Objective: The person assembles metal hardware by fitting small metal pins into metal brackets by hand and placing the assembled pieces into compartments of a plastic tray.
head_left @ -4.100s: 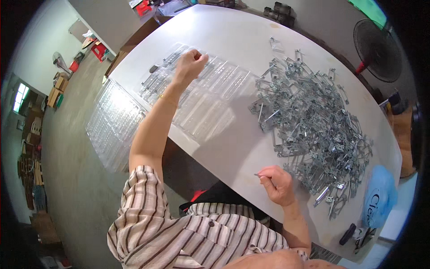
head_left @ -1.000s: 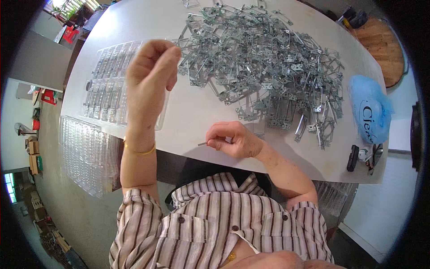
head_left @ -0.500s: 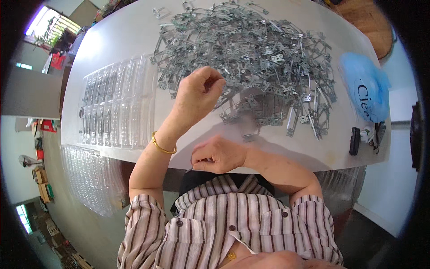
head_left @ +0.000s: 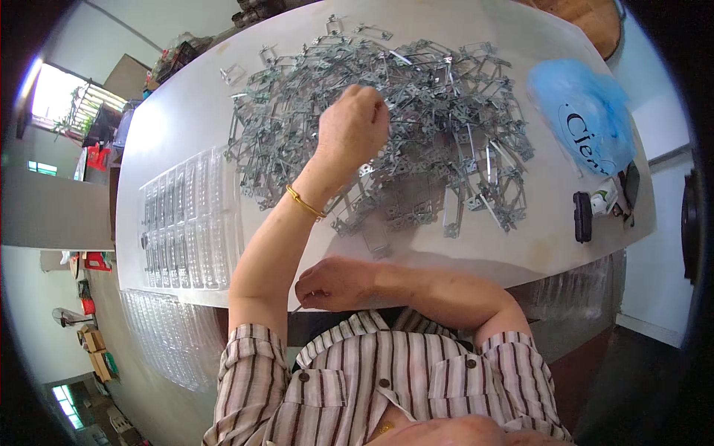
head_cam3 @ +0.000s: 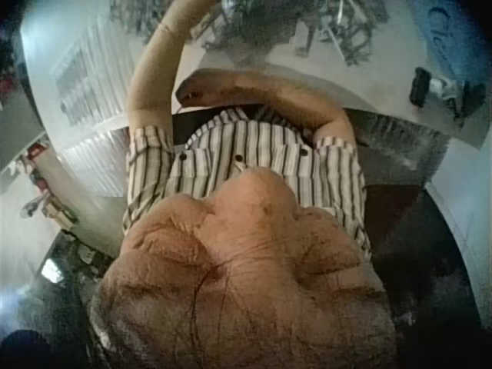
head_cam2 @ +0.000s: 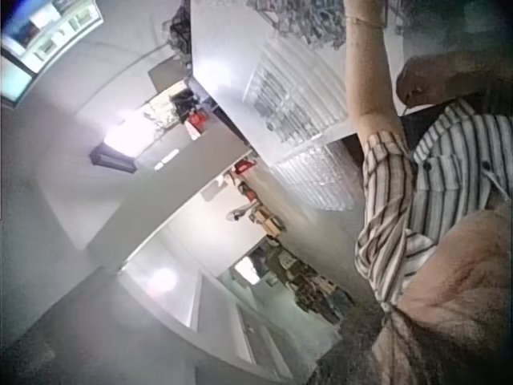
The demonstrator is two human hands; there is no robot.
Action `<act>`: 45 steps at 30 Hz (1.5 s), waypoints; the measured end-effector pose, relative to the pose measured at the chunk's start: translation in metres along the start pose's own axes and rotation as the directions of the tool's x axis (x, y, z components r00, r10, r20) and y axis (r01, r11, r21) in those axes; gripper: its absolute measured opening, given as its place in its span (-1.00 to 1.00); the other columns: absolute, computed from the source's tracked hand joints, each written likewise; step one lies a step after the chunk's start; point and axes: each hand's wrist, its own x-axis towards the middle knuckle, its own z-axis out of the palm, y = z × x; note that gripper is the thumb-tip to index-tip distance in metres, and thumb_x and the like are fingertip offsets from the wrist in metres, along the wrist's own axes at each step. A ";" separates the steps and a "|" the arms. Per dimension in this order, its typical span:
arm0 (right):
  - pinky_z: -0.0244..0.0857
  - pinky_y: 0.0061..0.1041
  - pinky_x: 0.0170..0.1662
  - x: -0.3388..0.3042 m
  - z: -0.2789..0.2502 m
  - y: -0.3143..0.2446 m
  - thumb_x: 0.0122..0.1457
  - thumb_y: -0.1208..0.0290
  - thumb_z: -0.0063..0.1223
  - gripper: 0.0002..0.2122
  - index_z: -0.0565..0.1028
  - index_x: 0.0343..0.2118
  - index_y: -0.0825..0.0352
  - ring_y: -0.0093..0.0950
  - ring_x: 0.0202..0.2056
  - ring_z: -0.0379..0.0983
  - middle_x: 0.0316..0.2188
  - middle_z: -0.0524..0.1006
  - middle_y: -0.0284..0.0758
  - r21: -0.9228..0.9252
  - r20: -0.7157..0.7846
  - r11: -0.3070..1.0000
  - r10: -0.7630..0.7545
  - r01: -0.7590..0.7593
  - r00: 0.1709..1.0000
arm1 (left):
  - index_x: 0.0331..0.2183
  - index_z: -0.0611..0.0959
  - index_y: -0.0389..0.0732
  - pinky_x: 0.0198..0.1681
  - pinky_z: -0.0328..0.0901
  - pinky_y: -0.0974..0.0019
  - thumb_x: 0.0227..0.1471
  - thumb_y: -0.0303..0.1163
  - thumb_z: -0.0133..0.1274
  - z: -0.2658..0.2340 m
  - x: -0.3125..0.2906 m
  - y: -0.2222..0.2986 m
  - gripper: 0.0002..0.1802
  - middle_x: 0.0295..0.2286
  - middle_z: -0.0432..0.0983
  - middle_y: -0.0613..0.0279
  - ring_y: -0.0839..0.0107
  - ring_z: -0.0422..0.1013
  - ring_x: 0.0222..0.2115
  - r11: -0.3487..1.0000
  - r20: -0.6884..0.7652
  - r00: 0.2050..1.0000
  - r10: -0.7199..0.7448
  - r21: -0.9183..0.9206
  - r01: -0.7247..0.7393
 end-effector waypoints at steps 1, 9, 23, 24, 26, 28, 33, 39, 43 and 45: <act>0.37 -0.26 -0.28 -0.001 0.000 0.003 0.20 0.35 0.05 -0.86 0.54 -0.38 0.31 -0.20 -0.38 0.49 -0.42 0.54 -0.21 0.023 0.004 1.000 -0.001 0.001 1.000 | -0.33 0.66 -0.25 -0.22 0.42 0.07 0.10 -0.34 0.08 0.003 0.007 -0.006 -0.82 -0.33 0.57 -0.02 -0.01 0.53 -0.33 0.999 -0.071 0.997 -0.031 0.014 0.032; 0.33 -0.16 -0.31 0.000 0.003 0.012 0.17 0.31 0.05 -0.82 0.54 -0.43 0.32 -0.09 -0.41 0.49 -0.50 0.54 -0.12 0.079 -0.014 0.997 0.020 -0.019 1.000 | -0.19 0.64 -0.21 -0.09 0.41 0.05 0.08 -0.43 0.02 -0.025 0.051 -0.075 -0.76 -0.16 0.52 -0.05 -0.03 0.51 -0.18 0.959 -0.276 0.954 -0.118 0.218 0.181; 0.35 -0.30 -0.32 0.001 0.001 0.008 0.18 0.40 0.13 -0.89 0.57 -0.36 0.33 -0.22 -0.43 0.49 -0.49 0.54 -0.18 0.122 -0.018 0.990 0.075 -0.072 0.997 | 0.00 0.57 0.00 -0.04 0.45 0.17 0.03 -0.62 0.04 -0.015 0.096 -0.105 -0.52 -0.13 0.47 0.18 0.17 0.46 -0.06 0.833 0.211 0.958 0.196 0.480 -0.276; 0.35 -0.30 -0.31 0.001 0.001 0.008 0.18 0.41 0.14 -0.89 0.57 -0.37 0.33 -0.22 -0.43 0.49 -0.48 0.54 -0.18 0.122 -0.033 0.991 0.051 -0.047 0.998 | 0.00 0.57 0.00 -0.04 0.45 0.17 0.03 -0.62 0.04 -0.017 0.097 -0.105 -0.52 -0.13 0.47 0.18 0.17 0.46 -0.06 0.833 0.206 0.959 0.195 0.481 -0.273; 0.35 -0.27 -0.31 0.001 0.002 0.008 0.18 0.42 0.12 -0.89 0.55 -0.39 0.36 -0.18 -0.43 0.51 -0.50 0.54 -0.14 0.117 -0.048 0.993 0.029 -0.023 0.998 | -0.03 0.58 0.01 -0.06 0.46 0.19 0.03 -0.57 0.08 -0.019 0.098 -0.105 -0.55 -0.21 0.47 0.19 0.18 0.46 -0.10 0.730 0.258 0.907 0.333 0.538 -0.421; 0.36 -0.23 -0.30 0.001 0.002 0.007 0.17 0.43 0.10 -0.88 0.53 -0.42 0.38 -0.15 -0.42 0.53 -0.52 0.55 -0.11 0.114 -0.067 0.994 0.006 0.001 0.998 | -0.03 0.59 0.02 -0.06 0.46 0.18 0.02 -0.56 0.09 -0.024 0.100 -0.105 -0.55 -0.21 0.47 0.20 0.19 0.47 -0.10 0.725 0.243 0.907 0.344 0.544 -0.421; 0.35 -0.21 -0.31 0.001 0.000 0.006 0.17 0.41 0.12 -0.87 0.53 -0.42 0.37 -0.13 -0.42 0.52 -0.52 0.54 -0.11 0.121 -0.022 0.990 0.081 -0.078 0.996 | -0.05 0.63 0.01 -0.08 0.45 0.16 0.06 -0.56 0.04 -0.033 0.094 -0.105 -0.59 -0.19 0.48 0.21 0.17 0.48 -0.12 0.745 0.161 0.903 0.397 0.518 -0.420; 0.32 -0.23 -0.35 0.001 -0.001 0.007 0.17 0.38 0.12 -0.86 0.53 -0.43 0.36 -0.16 -0.47 0.48 -0.55 0.51 -0.14 0.096 -0.049 0.995 0.029 -0.024 0.998 | -0.03 0.59 -0.01 -0.14 0.48 0.08 0.03 -0.58 0.06 -0.045 0.079 -0.109 -0.56 -0.19 0.47 0.14 0.09 0.52 -0.23 0.781 0.165 0.919 0.359 0.485 -0.393; 0.29 -0.22 -0.37 0.002 0.000 0.008 0.17 0.38 0.11 -0.85 0.52 -0.44 0.35 -0.17 -0.50 0.45 -0.58 0.48 -0.14 0.082 -0.027 0.997 0.015 -0.013 1.000 | 0.01 0.50 0.01 -0.27 0.51 0.07 0.03 -0.54 0.07 -0.057 0.071 -0.116 -0.53 -0.14 0.44 0.16 0.05 0.55 -0.29 0.784 0.085 0.921 0.381 0.498 -0.370; 0.28 -0.21 -0.37 0.001 0.002 0.010 0.18 0.38 0.10 -0.85 0.51 -0.43 0.35 -0.17 -0.50 0.45 -0.59 0.45 -0.15 0.043 -0.035 0.999 0.000 0.001 0.999 | 0.00 0.49 0.02 -0.30 0.52 0.07 0.03 -0.54 0.06 -0.060 0.069 -0.110 -0.53 -0.13 0.44 0.16 0.04 0.56 -0.31 0.785 0.054 0.914 0.402 0.494 -0.374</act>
